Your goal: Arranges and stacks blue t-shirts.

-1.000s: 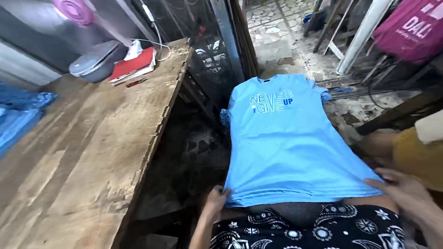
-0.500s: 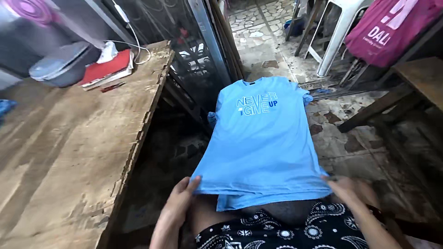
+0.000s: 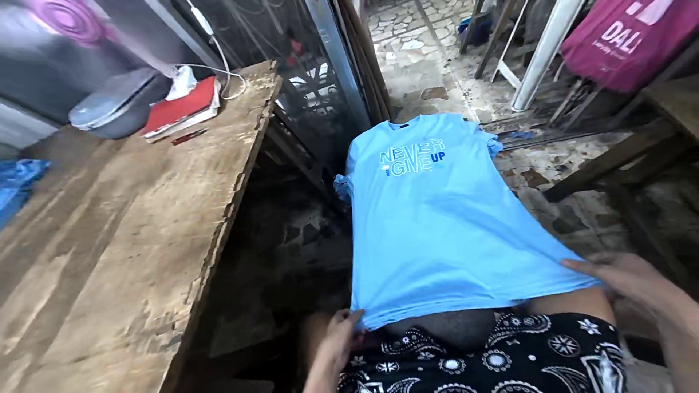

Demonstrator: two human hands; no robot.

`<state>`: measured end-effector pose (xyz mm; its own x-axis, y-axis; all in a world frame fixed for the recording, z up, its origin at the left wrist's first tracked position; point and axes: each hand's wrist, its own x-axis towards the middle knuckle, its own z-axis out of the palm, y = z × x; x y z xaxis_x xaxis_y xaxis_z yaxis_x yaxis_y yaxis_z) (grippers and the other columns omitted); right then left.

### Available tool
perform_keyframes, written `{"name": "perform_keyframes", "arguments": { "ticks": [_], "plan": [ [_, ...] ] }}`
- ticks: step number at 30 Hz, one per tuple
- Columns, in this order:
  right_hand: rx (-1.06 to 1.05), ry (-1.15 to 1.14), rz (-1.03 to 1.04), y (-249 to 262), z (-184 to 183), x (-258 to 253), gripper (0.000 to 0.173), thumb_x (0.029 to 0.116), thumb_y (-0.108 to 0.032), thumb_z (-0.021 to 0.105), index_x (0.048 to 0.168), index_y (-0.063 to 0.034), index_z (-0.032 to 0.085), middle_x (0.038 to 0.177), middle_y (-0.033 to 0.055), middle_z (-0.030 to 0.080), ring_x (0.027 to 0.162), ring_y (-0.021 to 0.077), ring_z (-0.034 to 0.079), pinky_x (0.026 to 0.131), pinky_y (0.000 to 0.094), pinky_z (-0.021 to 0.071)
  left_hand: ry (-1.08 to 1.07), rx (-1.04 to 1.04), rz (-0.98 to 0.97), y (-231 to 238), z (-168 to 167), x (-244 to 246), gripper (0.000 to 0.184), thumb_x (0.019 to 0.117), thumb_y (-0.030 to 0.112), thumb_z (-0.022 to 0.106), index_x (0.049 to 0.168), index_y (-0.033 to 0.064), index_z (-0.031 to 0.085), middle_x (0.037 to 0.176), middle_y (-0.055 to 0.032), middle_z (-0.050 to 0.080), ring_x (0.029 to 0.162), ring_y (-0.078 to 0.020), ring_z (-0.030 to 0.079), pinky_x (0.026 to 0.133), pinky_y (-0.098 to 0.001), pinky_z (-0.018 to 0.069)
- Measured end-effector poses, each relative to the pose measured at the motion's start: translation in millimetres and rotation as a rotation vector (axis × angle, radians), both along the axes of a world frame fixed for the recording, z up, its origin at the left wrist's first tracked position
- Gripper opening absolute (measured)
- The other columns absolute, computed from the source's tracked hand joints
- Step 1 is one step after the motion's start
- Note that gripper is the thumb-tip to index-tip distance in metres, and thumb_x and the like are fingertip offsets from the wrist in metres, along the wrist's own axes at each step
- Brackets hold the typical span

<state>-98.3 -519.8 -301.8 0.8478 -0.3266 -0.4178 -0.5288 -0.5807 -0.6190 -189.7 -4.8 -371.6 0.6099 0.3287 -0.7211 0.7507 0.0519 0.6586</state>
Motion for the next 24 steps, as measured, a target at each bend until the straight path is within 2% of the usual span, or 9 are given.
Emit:
{"name": "perform_keyframes", "arguments": {
  "ticks": [2,4,8,10,14,16,19,22,24],
  "plan": [
    [0.078,0.106,-0.001,-1,-17,-2,0.046,0.1002,-0.040,0.066,0.114,0.0043,0.067,0.105,0.0226,0.066,0.090,0.0299,0.061,0.083,0.0525,0.0496,0.044,-0.349,0.041,15,20,4,0.023,0.1073,0.026,0.049,0.113,0.0056,0.059,0.072,-0.0066,0.061,0.058,-0.0150,0.059,0.056,-0.0309,0.0536],
    [0.207,-0.055,-0.199,5,-46,-4,0.044,0.1031,-0.039,0.061,0.119,0.0017,0.067,0.113,0.0219,0.068,0.101,0.0307,0.065,0.090,0.0531,0.0524,-0.022,-0.379,0.013,33,47,6,0.022,0.1065,0.024,0.051,0.116,0.0064,0.061,0.078,-0.0067,0.065,0.063,-0.0146,0.063,0.059,-0.0311,0.0561],
    [0.215,0.075,-0.281,59,-112,-19,0.056,0.0976,-0.043,0.067,0.122,0.0069,0.066,0.124,0.0286,0.066,0.119,0.0417,0.062,0.104,0.0618,0.0471,-0.238,0.097,0.092,48,105,20,0.032,0.1069,0.025,0.054,0.129,0.0016,0.059,0.103,-0.0120,0.070,0.081,-0.0178,0.068,0.068,-0.0343,0.0576],
    [0.194,0.123,-0.302,74,-138,-24,0.063,0.0955,-0.049,0.068,0.123,0.0071,0.065,0.123,0.0285,0.066,0.117,0.0420,0.064,0.100,0.0611,0.0503,-0.225,0.332,-0.020,38,118,29,0.039,0.1086,0.032,0.051,0.130,0.0004,0.059,0.106,-0.0133,0.068,0.084,-0.0188,0.066,0.073,-0.0362,0.0568],
    [0.032,-0.290,-0.426,43,-103,-22,0.054,0.0896,-0.045,0.077,0.107,0.0061,0.072,0.102,0.0278,0.070,0.097,0.0405,0.068,0.090,0.0628,0.0518,-0.028,0.782,-0.612,16,128,32,0.046,0.1051,0.044,0.053,0.118,0.0023,0.068,0.104,-0.0191,0.071,0.099,-0.0331,0.070,0.091,-0.0576,0.0539],
    [0.099,-0.458,-0.481,33,-66,-14,0.050,0.0922,-0.040,0.076,0.104,0.0084,0.067,0.096,0.0210,0.066,0.086,0.0246,0.062,0.083,0.0501,0.0525,-0.230,0.760,-0.708,10,132,29,0.037,0.1037,0.041,0.056,0.110,0.0072,0.070,0.093,-0.0100,0.071,0.087,-0.0240,0.070,0.081,-0.0480,0.0580],
    [0.240,-0.533,-0.528,36,-9,-4,0.045,0.0961,-0.036,0.072,0.109,0.0061,0.064,0.098,0.0120,0.062,0.084,0.0116,0.057,0.083,0.0392,0.0515,-0.616,0.323,-0.346,8,111,30,0.026,0.1044,0.026,0.059,0.104,0.0022,0.068,0.083,-0.0065,0.069,0.068,-0.0142,0.063,0.063,-0.0309,0.0544],
    [0.251,-0.504,-0.427,23,7,8,0.036,0.0950,-0.030,0.073,0.106,0.0037,0.064,0.094,0.0102,0.062,0.081,0.0126,0.057,0.078,0.0395,0.0519,-0.287,0.439,-0.285,5,38,28,0.039,0.1005,0.039,0.063,0.109,0.0022,0.072,0.099,-0.0145,0.072,0.090,-0.0255,0.070,0.083,-0.0490,0.0588],
    [0.198,-0.371,-0.241,7,2,8,0.036,0.0903,-0.016,0.078,0.114,0.0067,0.062,0.102,0.0198,0.062,0.089,0.0244,0.058,0.082,0.0491,0.0506,-0.082,0.248,-0.219,-8,0,20,0.041,0.1001,0.033,0.066,0.120,-0.0027,0.065,0.103,-0.0167,0.071,0.088,-0.0245,0.072,0.080,-0.0451,0.0621]
  ]
}}
